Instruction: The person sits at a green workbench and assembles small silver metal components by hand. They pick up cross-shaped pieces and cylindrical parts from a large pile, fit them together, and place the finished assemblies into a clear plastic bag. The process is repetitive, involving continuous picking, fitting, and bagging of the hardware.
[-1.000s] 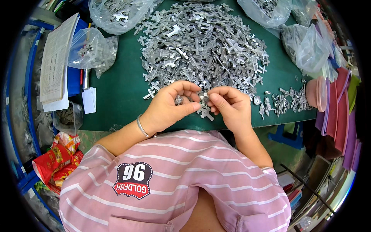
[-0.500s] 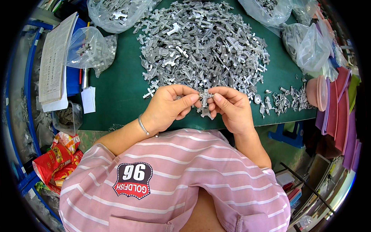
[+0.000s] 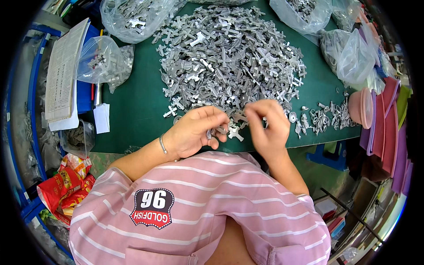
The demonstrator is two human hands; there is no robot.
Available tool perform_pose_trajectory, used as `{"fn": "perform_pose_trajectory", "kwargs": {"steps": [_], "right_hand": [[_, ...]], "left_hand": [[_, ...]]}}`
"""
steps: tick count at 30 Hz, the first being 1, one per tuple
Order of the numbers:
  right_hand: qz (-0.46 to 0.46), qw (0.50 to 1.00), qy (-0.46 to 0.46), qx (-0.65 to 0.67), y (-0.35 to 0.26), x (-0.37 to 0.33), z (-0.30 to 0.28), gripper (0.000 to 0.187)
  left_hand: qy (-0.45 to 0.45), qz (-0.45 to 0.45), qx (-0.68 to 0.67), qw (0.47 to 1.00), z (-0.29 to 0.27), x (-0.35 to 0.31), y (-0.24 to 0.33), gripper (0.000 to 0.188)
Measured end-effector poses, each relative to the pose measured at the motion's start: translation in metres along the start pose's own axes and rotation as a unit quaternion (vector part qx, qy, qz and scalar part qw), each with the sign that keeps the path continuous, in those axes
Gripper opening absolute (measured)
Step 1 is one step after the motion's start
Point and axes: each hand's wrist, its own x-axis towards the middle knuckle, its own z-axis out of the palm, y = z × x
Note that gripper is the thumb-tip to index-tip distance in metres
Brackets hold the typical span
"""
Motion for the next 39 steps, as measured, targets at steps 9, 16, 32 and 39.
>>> {"fn": "perform_pose_trajectory", "kwargs": {"steps": [9, 16, 32, 39], "right_hand": [[0.139, 0.99, -0.016, -0.019, 0.015, 0.005, 0.006, 0.015], [-0.06, 0.993, -0.094, 0.026, -0.007, 0.009, 0.004, 0.024], [0.016, 0.999, -0.048, 0.007, -0.016, 0.0, 0.011, 0.018], [0.402, 0.816, -0.094, 0.405, -0.007, -0.002, 0.0, 0.016]], "left_hand": [[-0.012, 0.072, -0.072, 0.995, 0.008, 0.0, 0.007, 0.042], [-0.02, 0.091, -0.087, 0.992, 0.008, 0.001, 0.003, 0.049], [0.075, 0.09, 0.073, 0.99, 0.02, -0.002, 0.006, 0.025], [0.1, 0.096, 0.132, 0.982, 0.017, -0.003, 0.006, 0.021]]}}
